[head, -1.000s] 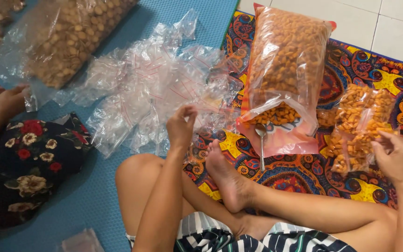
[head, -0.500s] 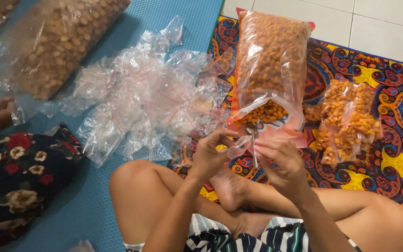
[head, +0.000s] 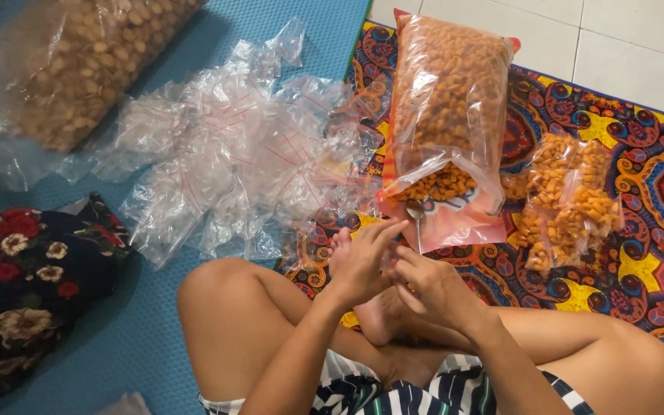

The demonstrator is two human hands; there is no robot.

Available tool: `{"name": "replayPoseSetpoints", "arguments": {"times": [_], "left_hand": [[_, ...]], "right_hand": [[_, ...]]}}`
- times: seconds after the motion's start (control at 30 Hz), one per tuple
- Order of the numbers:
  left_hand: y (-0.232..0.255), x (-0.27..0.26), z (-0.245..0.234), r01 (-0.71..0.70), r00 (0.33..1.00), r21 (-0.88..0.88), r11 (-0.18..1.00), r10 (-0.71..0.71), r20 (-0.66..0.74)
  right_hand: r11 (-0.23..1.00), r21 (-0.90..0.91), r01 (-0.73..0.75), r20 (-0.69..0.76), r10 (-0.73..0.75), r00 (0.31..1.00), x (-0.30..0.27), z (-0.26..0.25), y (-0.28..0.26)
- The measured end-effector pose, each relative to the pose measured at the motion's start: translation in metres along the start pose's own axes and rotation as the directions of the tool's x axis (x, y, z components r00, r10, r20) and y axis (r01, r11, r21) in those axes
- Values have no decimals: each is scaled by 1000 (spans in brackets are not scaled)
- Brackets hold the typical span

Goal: Packaging snacks into small plastic bags using a spoon

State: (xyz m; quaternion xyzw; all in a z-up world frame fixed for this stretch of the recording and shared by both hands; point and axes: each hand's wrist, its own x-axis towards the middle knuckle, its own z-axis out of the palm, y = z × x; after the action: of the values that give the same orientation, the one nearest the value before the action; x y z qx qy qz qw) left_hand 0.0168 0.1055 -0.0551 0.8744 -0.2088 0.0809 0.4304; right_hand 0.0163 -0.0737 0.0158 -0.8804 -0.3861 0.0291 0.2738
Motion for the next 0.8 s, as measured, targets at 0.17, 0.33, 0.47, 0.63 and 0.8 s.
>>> {"name": "replayPoseSetpoints", "arguments": {"times": [0.17,0.33,0.47,0.63,0.8], "left_hand": [[-25,-3,26,23,999,-273,962,-30,-19],[-34,-2,44,86,987,-353,932,-127,-96],[-49,-4,55,165,970,-87,982,-178,-167],[-54,-1,61,130,957,27,991,-119,-263],[-55,0,59,96,949,72,993,-70,-308]], "right_hand": [[999,45,-26,-50,28,998,10,-14,-11],[951,175,-256,-286,298,911,-22,18,37],[813,-185,-552,-208,516,831,-51,56,83],[737,-211,-642,-78,642,762,-54,81,89],[693,-277,-665,-147,653,743,-66,111,123]]}}
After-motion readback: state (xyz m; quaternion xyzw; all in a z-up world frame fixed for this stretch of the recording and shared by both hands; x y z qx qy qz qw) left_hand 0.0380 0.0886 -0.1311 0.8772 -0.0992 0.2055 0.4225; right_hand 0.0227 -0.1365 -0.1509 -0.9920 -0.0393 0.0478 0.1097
